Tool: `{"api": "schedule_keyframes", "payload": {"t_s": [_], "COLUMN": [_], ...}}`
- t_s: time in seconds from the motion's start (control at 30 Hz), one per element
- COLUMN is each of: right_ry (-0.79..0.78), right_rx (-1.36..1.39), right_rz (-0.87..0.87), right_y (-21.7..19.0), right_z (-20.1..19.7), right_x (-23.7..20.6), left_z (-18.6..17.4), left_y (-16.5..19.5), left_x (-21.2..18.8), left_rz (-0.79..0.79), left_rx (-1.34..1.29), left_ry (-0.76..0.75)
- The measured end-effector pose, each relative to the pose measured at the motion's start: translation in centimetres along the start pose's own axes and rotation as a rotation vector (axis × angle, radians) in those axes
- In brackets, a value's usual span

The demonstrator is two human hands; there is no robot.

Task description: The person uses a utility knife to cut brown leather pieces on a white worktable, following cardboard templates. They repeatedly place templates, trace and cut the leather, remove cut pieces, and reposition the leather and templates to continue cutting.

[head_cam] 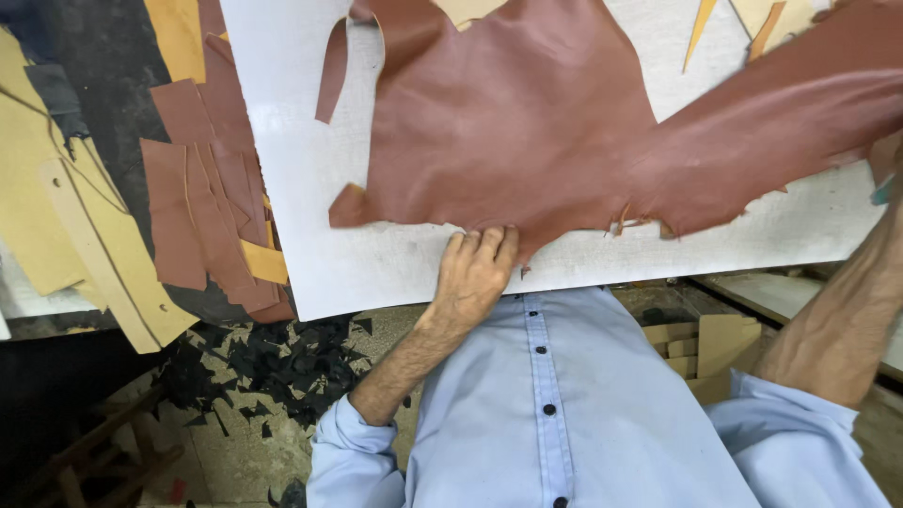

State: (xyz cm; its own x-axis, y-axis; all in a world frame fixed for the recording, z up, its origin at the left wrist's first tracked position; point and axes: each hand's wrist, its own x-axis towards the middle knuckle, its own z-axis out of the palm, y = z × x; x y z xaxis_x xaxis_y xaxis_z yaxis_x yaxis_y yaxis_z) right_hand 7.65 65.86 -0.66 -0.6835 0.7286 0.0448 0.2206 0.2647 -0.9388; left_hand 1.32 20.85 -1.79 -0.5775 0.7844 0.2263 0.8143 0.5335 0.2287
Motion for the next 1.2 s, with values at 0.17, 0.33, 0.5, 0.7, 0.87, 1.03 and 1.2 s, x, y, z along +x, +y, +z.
{"api": "schedule_keyframes", "payload": {"t_s": [0.17, 0.33, 0.5, 0.7, 0.87, 1.03, 1.2], "right_ry": [0.057, 0.066, 0.063, 0.095, 0.107, -0.287, -0.453], "right_rx": [-0.160, -0.236, -0.315, -0.237, 0.064, 0.311, 0.051], "right_rz": [0.050, -0.055, -0.031, -0.009, 0.274, 0.481, 0.270], "right_y": [4.1, 6.2, 8.8, 7.9, 2.3, 0.3, 0.8], "right_z": [-2.0, -2.1, -3.7, -3.3, -1.4, 5.9, 8.4], "right_x": [-4.2, -6.5, -7.1, -6.9, -8.6, -15.8, -19.8], "left_z": [1.5, -0.2, -0.7, -1.1, -8.6, -15.6, -13.2], "left_y": [-0.1, -6.7, -11.9, -13.4, -16.6, -21.9, -22.7], "left_x": [-3.0, -4.1, -5.3, -4.6, -1.8, -2.1, -0.3], "left_rz": [-0.010, -0.145, -0.418, -0.569, -0.349, 0.030, -0.240], "left_rx": [-0.160, -0.035, 0.149, -0.120, 0.044, 0.651, 0.564], "left_ry": [-0.128, -0.056, 0.151, -0.109, -0.121, 0.197, 0.143]}}
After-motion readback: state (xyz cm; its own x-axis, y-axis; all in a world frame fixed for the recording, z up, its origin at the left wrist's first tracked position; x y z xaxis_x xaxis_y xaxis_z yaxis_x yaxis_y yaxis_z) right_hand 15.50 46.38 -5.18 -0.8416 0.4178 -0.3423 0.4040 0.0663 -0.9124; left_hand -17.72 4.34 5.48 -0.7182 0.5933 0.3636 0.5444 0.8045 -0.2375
